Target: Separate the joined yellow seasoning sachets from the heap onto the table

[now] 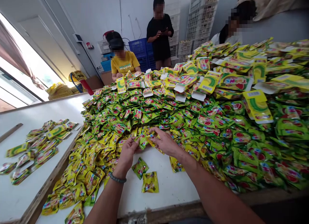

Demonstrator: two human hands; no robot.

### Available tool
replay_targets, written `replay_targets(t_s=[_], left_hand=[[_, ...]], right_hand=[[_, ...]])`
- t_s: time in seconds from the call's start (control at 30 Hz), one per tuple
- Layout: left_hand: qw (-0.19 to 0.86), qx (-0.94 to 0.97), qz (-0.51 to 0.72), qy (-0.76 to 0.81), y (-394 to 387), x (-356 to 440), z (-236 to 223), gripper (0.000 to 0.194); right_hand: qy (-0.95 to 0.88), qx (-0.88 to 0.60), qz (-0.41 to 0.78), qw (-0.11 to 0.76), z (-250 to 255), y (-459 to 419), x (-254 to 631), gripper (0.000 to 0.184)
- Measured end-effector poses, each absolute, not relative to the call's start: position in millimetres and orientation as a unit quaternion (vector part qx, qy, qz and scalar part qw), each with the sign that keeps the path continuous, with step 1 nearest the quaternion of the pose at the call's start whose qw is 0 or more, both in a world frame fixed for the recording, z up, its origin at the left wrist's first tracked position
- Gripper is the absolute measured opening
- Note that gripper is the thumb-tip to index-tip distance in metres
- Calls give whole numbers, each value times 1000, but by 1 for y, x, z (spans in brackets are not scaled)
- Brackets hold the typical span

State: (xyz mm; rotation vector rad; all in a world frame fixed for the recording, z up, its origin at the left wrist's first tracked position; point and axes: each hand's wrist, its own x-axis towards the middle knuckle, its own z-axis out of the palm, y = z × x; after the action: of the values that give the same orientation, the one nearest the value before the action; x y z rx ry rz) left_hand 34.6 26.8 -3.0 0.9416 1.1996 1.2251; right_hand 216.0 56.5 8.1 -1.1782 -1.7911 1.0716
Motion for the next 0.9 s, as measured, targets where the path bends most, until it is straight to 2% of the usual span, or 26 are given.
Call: replay_targets(t_s=[0.13,0.3,0.43,0.53,0.73,0.9], left_hand=[[623,366,503,473,23,35,4,46],[615,360,515,477,21,33,2,38],[628,343,525,461,21,35,0,44],[632,334,523,464,21,39,-1,47],[602,342,535,485,21,46,-1,33],[628,332,530,463,22,45,-1,35]], right_hand=[[-686,-447,422,388,0,56,209,34],[-676,-446,437,391,-1,60,209,27],[-656,-448,465,390,3,60,210,32],[-632,-466,473,400,3,60,208,28],[-694,-494,364,377,-1,54,203,16],[-677,-502,375,387,-1,52,202,18]])
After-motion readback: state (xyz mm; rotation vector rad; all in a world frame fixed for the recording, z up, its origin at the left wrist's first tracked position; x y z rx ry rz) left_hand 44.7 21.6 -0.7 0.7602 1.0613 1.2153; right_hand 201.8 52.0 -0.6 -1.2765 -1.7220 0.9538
